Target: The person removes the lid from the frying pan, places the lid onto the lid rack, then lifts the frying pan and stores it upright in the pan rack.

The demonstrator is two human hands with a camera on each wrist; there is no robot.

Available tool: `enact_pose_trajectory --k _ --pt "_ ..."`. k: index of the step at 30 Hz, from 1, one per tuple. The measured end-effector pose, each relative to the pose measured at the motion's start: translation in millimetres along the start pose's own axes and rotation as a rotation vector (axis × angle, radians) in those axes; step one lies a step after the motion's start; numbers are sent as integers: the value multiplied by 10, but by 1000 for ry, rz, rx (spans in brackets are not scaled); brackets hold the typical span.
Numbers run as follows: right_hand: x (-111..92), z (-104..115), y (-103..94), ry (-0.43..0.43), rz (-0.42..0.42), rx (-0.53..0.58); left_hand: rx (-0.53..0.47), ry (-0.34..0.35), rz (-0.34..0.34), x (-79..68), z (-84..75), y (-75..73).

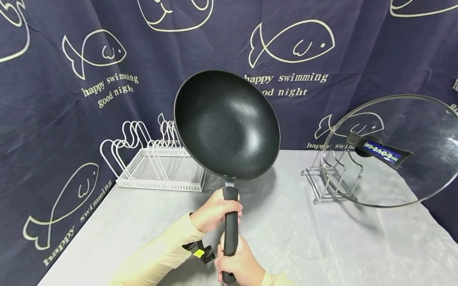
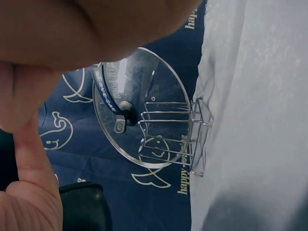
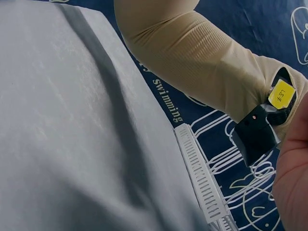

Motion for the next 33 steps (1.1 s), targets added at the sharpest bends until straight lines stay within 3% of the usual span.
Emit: enact_pose_trajectory --k 3,8,11,16,24,28,33 --pt "6 10 12 6 5 -20 11 25 -39 -41 -39 -13" --pt "13 49 -6 85 -49 -192 35 78 -95 -103 -118 -35" --pt "8 94 -41 155 -143 -329 41 100 -109 -117 -164 -47" --pt "-20 248 -103 260 -340 -653 85 101 -125 -119 -193 -65" --pt "-81 407 -36 269 -545 -1030 184 140 -169 -76 -265 -117" --pt "-82 362 -33 285 -524 -1048 195 133 -168 -78 -251 -117" --pt "-79 183 -102 365 -366 -772 258 142 -190 -98 -247 -116"
Point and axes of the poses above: each hand's wrist, its own x-axis towards the middle knuckle, its own y-axis out of the palm, z = x × y, the point moved 10 cm from there along x, towards the middle knuckle, and after that the axes turned 13 degrees about z, right-handed, at the moved point
